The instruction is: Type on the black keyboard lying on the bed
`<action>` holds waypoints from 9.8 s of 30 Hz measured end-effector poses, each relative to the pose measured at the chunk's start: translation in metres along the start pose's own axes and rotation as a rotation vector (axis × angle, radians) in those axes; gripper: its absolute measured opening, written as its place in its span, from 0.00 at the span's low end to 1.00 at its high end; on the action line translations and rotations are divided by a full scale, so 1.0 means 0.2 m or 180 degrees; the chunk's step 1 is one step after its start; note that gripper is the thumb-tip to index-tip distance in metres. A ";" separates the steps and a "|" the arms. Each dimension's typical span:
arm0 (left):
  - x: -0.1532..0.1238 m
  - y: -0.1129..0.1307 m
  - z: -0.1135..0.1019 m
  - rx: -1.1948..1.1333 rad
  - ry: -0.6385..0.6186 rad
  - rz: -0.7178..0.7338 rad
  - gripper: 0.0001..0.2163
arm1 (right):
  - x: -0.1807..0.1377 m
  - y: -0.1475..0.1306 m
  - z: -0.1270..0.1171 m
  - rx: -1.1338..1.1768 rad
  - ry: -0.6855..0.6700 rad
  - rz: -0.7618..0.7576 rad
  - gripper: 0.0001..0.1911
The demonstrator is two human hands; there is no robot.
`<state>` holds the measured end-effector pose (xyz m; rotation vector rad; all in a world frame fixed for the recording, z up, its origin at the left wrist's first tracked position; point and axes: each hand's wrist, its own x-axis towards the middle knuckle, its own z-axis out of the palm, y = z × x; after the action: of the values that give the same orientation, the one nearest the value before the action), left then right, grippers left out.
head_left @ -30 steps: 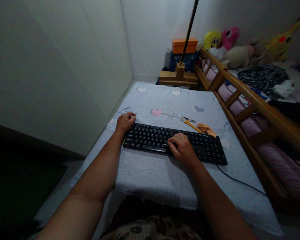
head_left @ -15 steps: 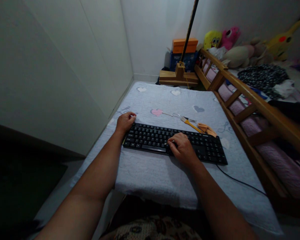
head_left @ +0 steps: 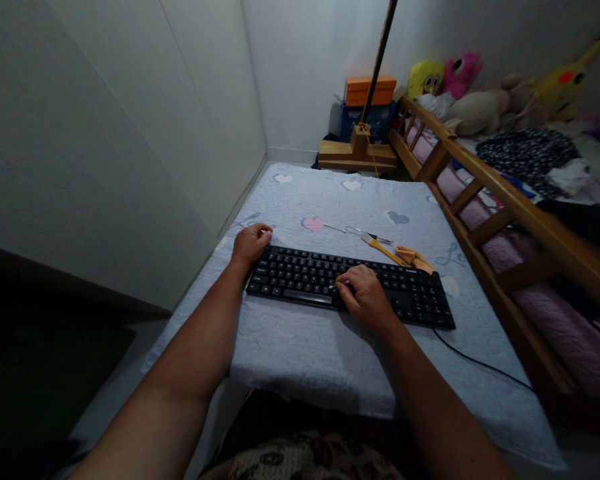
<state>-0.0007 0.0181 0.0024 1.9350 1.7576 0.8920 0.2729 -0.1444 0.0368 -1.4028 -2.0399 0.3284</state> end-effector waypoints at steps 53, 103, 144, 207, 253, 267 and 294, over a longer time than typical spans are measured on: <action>0.00 0.01 0.00 -0.0032 0.0004 0.0036 0.16 | 0.00 0.00 0.00 -0.0083 0.0051 -0.0030 0.07; 0.00 0.01 0.00 -0.0028 -0.0011 -0.0003 0.16 | 0.00 0.01 -0.04 -0.0099 0.0099 0.0082 0.07; 0.00 0.01 0.00 -0.0028 -0.0011 0.0013 0.16 | 0.00 0.01 -0.03 0.0013 -0.0049 -0.0065 0.08; 0.00 0.02 -0.01 -0.0023 -0.0032 -0.0005 0.16 | -0.01 0.00 -0.01 0.0095 -0.0122 -0.0114 0.06; 0.00 0.02 0.00 0.0004 -0.0011 0.0015 0.17 | 0.00 -0.01 -0.01 0.0098 -0.0138 -0.0207 0.06; 0.00 0.01 0.00 0.0015 -0.0004 0.0019 0.16 | 0.00 0.01 0.01 -0.0026 0.0025 -0.0109 0.07; 0.01 0.00 0.01 0.0014 -0.0003 0.0016 0.16 | 0.00 0.00 -0.01 -0.0014 0.0028 -0.0108 0.06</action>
<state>0.0001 0.0195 0.0019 1.9433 1.7562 0.8895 0.2746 -0.1447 0.0382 -1.3684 -2.0560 0.3028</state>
